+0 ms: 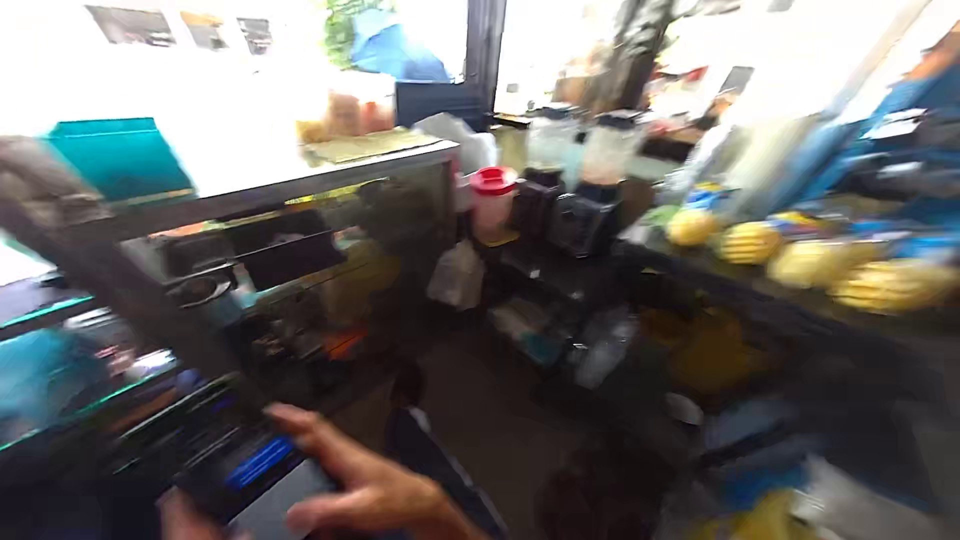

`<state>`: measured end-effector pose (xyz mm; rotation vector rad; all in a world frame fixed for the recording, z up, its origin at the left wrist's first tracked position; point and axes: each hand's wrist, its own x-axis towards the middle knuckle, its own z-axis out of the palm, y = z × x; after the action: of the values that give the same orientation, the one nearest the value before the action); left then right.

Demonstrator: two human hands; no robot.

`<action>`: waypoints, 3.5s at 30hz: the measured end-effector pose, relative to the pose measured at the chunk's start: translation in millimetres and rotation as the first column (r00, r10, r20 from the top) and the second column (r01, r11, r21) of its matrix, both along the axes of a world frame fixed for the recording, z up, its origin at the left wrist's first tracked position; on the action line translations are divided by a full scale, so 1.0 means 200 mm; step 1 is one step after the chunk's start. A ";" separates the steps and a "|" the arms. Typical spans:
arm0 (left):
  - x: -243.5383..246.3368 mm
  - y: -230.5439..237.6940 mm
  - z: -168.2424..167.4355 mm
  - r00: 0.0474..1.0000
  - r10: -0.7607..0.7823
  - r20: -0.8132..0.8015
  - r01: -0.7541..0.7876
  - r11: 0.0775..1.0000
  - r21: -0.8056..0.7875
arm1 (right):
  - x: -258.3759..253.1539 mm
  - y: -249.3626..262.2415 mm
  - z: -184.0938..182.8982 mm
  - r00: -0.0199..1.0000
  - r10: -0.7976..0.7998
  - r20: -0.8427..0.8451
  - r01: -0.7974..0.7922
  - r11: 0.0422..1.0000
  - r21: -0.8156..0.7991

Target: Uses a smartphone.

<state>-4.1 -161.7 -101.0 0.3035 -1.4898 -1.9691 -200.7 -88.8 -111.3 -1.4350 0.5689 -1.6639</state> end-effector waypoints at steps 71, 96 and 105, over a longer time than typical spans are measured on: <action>0.02 0.08 0.22 0.970 -0.093 0.225 0.137 0.972 -0.190 | 0.03 0.09 0.01 0.985 0.146 0.088 -0.156 0.980 0.125; 0.04 0.07 0.24 0.958 -0.112 0.265 0.169 0.964 -0.204 | 0.01 0.08 -0.02 0.971 0.235 0.048 -0.238 0.969 0.060; 0.04 0.07 0.24 0.960 -0.119 0.254 0.169 0.969 -0.182 | 0.00 0.07 -0.02 0.962 0.270 0.043 -0.272 0.961 0.054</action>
<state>2.9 -146.8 -53.3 0.3641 -1.9020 -1.9241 -201.6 -74.2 -115.5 -1.3708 0.3784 -1.4405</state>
